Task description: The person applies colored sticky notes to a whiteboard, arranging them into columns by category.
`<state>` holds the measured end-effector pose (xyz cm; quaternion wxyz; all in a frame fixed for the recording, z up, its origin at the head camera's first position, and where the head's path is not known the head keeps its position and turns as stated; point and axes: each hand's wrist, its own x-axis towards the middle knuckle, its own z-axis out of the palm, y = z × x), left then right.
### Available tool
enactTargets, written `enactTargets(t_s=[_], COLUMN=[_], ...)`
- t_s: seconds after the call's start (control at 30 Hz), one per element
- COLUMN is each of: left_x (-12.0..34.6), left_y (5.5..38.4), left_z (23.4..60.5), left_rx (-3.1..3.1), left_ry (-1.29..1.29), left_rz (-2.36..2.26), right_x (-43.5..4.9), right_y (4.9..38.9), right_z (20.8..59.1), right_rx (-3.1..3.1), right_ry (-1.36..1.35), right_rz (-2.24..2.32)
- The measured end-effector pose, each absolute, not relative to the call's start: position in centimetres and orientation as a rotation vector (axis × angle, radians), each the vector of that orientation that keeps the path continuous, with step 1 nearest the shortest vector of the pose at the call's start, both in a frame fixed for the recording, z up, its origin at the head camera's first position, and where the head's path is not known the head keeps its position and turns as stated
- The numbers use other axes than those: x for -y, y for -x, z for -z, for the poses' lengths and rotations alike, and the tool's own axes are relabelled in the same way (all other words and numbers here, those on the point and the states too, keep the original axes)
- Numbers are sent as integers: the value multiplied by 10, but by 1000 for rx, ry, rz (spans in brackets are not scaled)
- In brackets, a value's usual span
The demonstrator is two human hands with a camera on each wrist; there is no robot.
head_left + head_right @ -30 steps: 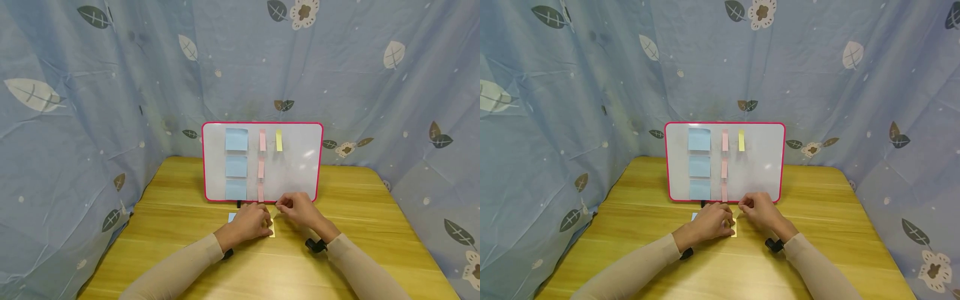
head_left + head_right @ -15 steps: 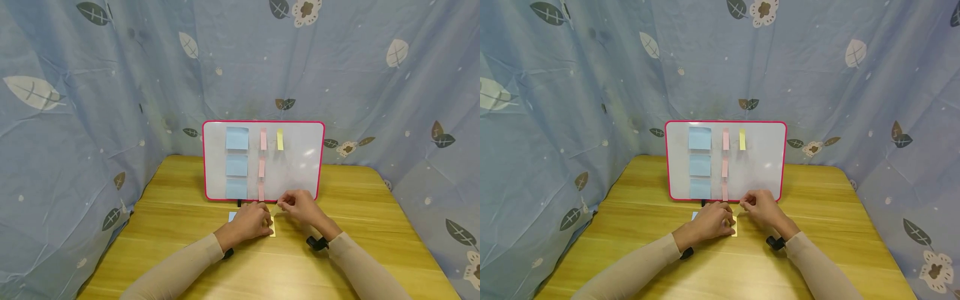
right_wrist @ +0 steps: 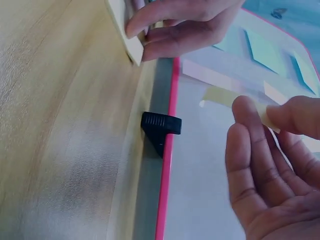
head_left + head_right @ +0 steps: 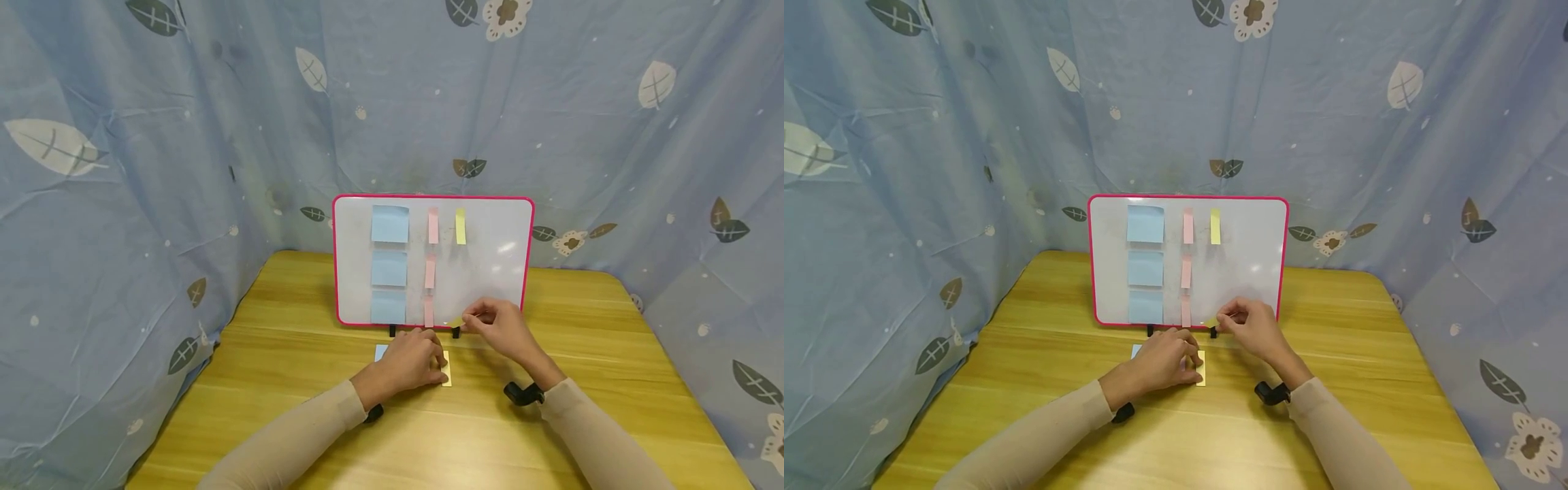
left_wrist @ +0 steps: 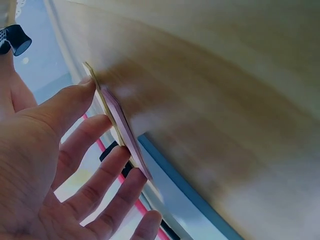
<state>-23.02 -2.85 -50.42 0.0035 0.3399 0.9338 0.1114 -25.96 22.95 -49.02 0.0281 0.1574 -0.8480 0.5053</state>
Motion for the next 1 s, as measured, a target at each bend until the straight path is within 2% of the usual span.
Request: enactTargets(t_s=[0.6, 1.0], left_x=[31, 37], left_y=[233, 246], left_z=[501, 488], left_rx=[-2910, -3012], left_ry=[-1056, -1223], left_rz=[-398, -578], right_x=[-227, -216], right_y=[261, 267], right_z=[480, 477], right_rx=[2284, 2092], right_ry=[-437, -438], right_rz=[-1650, -1603])
